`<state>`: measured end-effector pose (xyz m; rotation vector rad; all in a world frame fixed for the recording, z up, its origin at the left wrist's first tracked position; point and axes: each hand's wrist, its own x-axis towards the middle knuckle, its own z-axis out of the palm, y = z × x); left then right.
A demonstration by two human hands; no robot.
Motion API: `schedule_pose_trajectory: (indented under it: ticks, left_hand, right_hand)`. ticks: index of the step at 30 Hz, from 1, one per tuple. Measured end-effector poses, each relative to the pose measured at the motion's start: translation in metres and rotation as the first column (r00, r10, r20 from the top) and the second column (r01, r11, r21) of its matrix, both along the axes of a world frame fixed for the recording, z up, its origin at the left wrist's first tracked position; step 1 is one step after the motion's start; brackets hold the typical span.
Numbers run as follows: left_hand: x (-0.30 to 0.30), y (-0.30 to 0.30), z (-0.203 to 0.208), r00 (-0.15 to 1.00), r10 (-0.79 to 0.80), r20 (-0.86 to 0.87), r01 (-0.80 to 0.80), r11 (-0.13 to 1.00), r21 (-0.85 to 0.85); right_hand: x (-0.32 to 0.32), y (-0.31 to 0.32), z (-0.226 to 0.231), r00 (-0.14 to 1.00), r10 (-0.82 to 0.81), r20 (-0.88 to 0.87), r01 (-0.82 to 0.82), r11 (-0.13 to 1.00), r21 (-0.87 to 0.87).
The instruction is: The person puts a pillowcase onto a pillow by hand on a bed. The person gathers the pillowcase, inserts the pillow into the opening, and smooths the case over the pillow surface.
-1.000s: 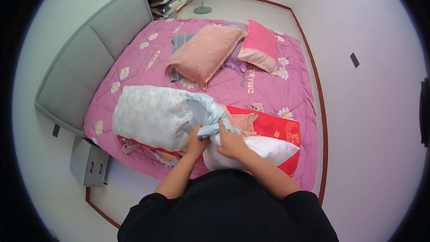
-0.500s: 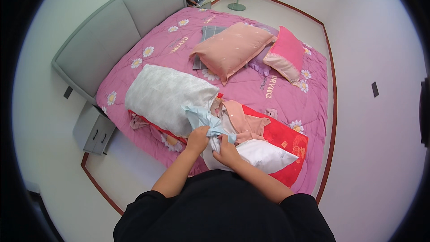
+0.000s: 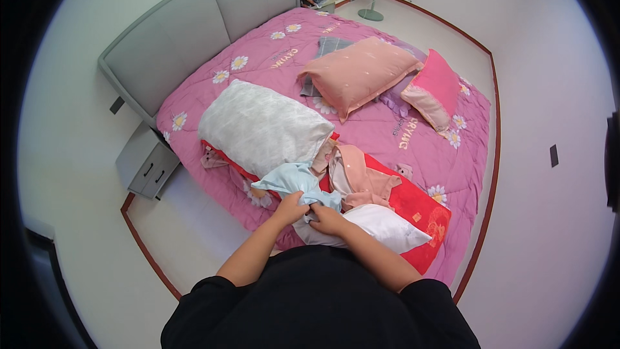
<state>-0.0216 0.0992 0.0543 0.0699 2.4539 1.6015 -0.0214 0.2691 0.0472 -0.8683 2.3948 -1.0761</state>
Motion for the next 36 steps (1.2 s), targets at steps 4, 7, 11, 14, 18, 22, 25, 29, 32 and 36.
schedule_pose_trajectory:
  ticks: [4, 7, 11, 14, 18, 22, 25, 29, 32, 36]
  left_hand:
    - [0.012, -0.003, 0.004, 0.99, -0.023, -0.14, -0.017, 0.96, -0.279]
    - [0.021, 0.001, 0.016, 0.984, 0.015, -0.178, -0.091, 0.898, -0.43]
    - [0.026, 0.01, 0.024, 0.874, -0.029, -0.486, -0.265, 0.809, -0.524]
    - [0.03, 0.013, 0.026, 0.869, -0.058, -0.492, -0.238, 0.822, -0.517]
    - [0.039, 0.01, 0.023, 0.89, -0.085, -0.449, -0.19, 0.824, -0.534]
    - [0.047, 0.002, 0.013, 0.884, -0.033, -0.467, -0.245, 0.817, -0.522]
    - [0.052, 0.008, 0.008, 0.852, 0.02, -0.523, -0.302, 0.835, -0.46]
    - [0.057, 0.008, 0.005, 0.838, 0.069, -0.542, -0.341, 0.841, -0.42]
    - [0.065, 0.003, 0.01, 0.861, 0.079, -0.503, -0.343, 0.819, -0.46]
    - [0.069, 0.006, 0.009, 0.834, 0.124, -0.538, -0.42, 0.776, -0.472]
  right_hand:
    - [-0.029, 0.016, 0.018, 0.916, 0.271, 0.297, -0.246, 0.962, -0.12]
    - [-0.046, 0.03, 0.023, 0.851, 0.153, 0.503, -0.081, 0.983, -0.163]
    - [-0.034, 0.029, 0.006, 0.98, -0.041, -0.194, 0.052, 0.997, 0.053]
    - [-0.024, 0.01, -0.009, 0.945, 0.059, -0.32, -0.06, 0.998, 0.009]
    - [-0.023, -0.001, -0.011, 0.955, 0.06, -0.29, -0.101, 0.987, -0.129]
    - [-0.03, -0.003, -0.01, 0.959, 0.21, -0.191, -0.237, 0.963, -0.131]
    - [-0.03, -0.013, -0.014, 0.9, 0.212, -0.38, -0.248, 0.967, -0.049]
    - [-0.02, -0.029, -0.023, 0.862, 0.117, -0.494, -0.193, 0.975, -0.106]
    - [-0.028, -0.027, -0.02, 0.891, 0.174, -0.419, -0.238, 0.966, -0.105]
    - [-0.041, -0.027, -0.027, 0.911, 0.244, -0.334, -0.295, 0.949, -0.114]
